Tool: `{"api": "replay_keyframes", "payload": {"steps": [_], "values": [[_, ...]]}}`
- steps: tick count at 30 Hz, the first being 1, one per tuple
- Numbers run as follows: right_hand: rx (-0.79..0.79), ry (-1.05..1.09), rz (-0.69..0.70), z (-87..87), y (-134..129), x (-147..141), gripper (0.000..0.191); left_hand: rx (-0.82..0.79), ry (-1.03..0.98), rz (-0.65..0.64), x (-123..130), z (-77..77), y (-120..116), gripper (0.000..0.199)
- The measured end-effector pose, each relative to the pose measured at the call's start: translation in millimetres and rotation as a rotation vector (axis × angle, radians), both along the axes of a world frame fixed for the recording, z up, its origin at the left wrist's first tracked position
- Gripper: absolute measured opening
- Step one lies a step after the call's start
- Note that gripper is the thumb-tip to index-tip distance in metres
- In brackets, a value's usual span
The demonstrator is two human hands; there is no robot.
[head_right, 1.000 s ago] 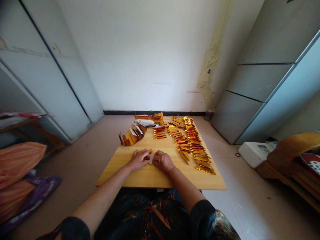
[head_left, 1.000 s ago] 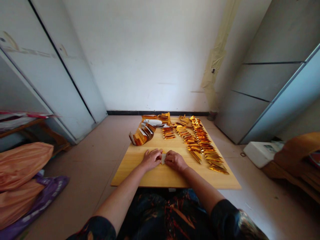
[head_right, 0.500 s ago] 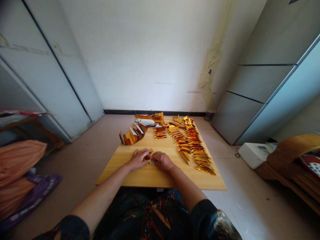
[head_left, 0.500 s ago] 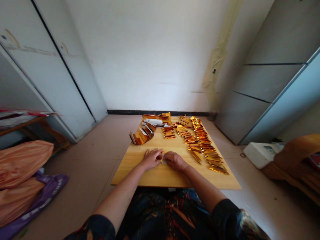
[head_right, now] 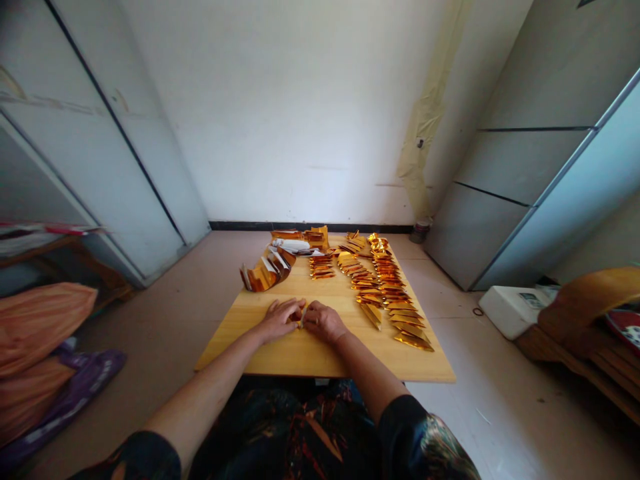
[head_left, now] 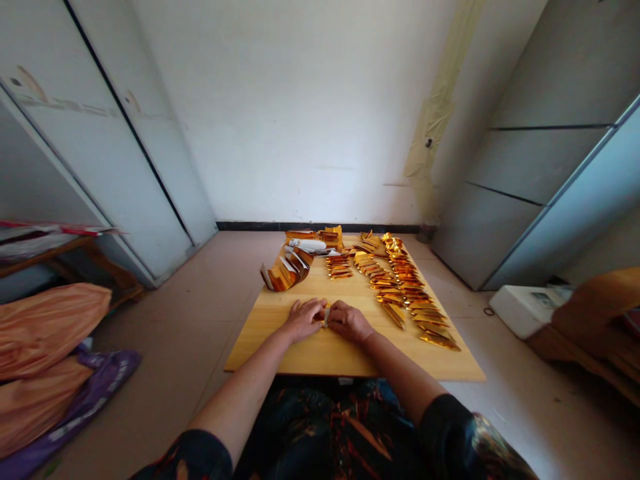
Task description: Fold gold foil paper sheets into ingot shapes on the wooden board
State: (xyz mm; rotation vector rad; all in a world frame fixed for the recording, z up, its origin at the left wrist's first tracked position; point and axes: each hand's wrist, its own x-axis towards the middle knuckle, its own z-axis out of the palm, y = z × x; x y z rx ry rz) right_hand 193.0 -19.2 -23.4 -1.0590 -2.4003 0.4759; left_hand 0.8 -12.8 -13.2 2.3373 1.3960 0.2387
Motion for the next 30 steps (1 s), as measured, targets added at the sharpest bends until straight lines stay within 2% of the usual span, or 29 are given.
{"api": "replay_keyframes", "payload": {"steps": [8,12,18,21,25,30], "values": [[-0.041,-0.008,0.083,5.3,6.0,-3.7,0.013,0.003,0.005,0.010,-0.2,-3.4,0.7,0.058],[-0.041,0.022,0.065,4.4,6.1,-4.7,0.020,0.008,-0.001,0.005,-0.8,-5.3,1.6,0.057],[-0.075,0.094,0.034,7.2,1.8,-4.0,0.009,0.016,0.003,-0.003,-0.9,-3.2,0.6,0.049],[-0.102,-0.005,-0.041,10.9,1.3,-5.0,0.010,0.009,0.007,-0.005,-0.4,-0.2,-0.8,0.046],[-0.159,-0.177,-0.222,17.9,0.7,-11.4,0.013,-0.004,0.014,0.005,0.2,1.4,-1.3,0.053],[-0.202,-0.266,-0.292,25.1,3.1,-18.0,0.018,-0.014,0.018,0.006,0.3,-1.7,0.7,0.058]]}}
